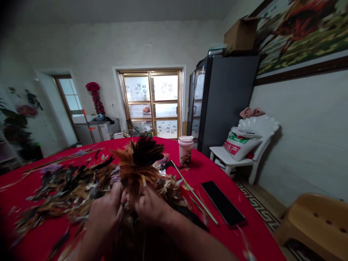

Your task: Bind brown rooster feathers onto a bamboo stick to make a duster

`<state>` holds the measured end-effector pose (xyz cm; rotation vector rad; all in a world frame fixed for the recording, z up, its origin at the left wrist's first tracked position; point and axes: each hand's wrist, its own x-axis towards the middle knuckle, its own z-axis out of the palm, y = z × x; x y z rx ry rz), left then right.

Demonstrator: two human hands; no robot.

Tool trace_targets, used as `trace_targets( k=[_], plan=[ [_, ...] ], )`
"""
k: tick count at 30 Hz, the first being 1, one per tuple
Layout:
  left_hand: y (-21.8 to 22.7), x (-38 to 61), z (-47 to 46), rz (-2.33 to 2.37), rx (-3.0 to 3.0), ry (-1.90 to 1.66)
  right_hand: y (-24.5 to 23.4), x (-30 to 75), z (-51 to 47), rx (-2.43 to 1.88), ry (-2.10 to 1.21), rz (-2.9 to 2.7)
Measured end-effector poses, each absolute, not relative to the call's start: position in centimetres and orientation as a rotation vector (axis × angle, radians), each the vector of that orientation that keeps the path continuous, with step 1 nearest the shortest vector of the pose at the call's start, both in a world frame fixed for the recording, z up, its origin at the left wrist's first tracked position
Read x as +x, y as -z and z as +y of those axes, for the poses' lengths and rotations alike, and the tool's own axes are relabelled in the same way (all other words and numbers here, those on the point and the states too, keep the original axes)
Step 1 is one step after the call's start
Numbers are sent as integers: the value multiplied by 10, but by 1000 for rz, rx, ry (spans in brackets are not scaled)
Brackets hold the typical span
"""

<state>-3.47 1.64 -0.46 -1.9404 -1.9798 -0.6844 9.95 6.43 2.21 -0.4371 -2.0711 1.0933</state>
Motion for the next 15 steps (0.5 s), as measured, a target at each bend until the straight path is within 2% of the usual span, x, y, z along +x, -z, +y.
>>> trace_targets(
  k=[4,9,15],
  plan=[
    [11,-33,18,-1876,-1945,826,-19,96,61,-544,-1026,-2001],
    [15,-29,16,-1691,-1931,991,-20,93,61,-637,-1161,-1810],
    [20,-25,19,-1525,-1939,888,-22,93,68,-727,-1149,-1741]
  ],
)
